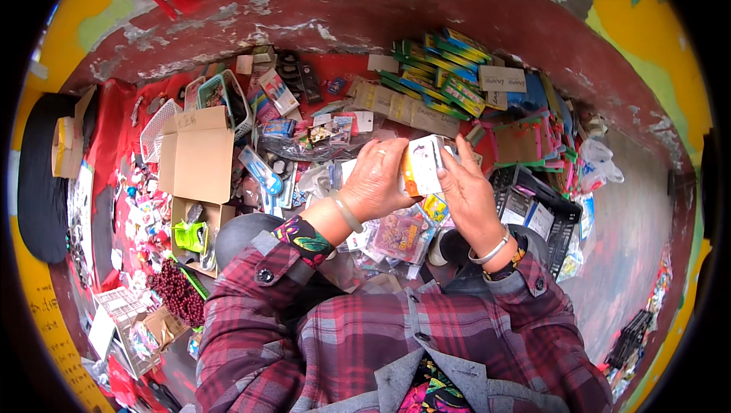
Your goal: The person sits on the floor surrounded by a large pile of assorted merchandise and packaging. They pick up various small items, including boxes, plastic-wrapped goods, and cards, inspect them by turning them over, and then place them back into the pile or into a nearby container.
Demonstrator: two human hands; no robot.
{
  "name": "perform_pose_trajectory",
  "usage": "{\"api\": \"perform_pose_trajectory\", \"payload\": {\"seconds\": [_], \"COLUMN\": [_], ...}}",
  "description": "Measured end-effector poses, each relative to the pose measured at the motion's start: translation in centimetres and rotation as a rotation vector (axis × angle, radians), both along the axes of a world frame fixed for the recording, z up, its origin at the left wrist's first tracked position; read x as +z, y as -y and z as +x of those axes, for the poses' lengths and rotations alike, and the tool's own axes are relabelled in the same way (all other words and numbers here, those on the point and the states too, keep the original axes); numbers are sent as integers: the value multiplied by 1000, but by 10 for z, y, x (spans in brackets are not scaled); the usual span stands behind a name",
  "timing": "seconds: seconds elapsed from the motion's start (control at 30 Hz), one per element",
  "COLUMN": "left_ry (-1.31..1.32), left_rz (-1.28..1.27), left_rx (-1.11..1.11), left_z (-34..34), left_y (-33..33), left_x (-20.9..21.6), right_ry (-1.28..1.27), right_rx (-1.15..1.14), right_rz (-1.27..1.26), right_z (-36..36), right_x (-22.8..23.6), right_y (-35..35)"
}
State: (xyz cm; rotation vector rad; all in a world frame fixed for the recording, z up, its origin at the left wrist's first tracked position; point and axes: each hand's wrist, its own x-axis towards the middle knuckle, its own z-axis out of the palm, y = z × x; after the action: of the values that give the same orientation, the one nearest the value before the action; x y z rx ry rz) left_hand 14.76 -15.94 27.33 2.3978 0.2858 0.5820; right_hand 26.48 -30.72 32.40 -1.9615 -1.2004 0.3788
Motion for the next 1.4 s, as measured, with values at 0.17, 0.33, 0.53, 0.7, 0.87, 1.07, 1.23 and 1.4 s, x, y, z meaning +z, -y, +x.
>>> {"api": "perform_pose_trajectory", "payload": {"seconds": [0.17,0.33,0.53,0.7,0.87,1.07,1.23,1.4], "left_ry": [-4,9,31,-95,-103,41,27,39], "left_rz": [-23,-47,16,-138,-190,68,235,316], "left_rx": [34,47,44,46,74,203,172,169], "left_z": [0,1,1,8,10,4,8,13], "left_y": [-1,4,4,2,0,3,-1,-2], "left_x": [-4,-1,-6,0,-12,3,5,-2], "right_ry": [-58,-54,-44,-22,-107,-900,-1154,-928], "right_rx": [-5,46,84,-10,-135,-52,-24,-111], "right_rz": [27,36,13,39,124,42,-70,109], "right_z": [1,1,-1,12,31,25,18,10], "right_x": [-3,-11,-14,-8,-4,18,-9,-20], "right_y": [-3,-2,-2,-3,0,-5,-7,-14]}}
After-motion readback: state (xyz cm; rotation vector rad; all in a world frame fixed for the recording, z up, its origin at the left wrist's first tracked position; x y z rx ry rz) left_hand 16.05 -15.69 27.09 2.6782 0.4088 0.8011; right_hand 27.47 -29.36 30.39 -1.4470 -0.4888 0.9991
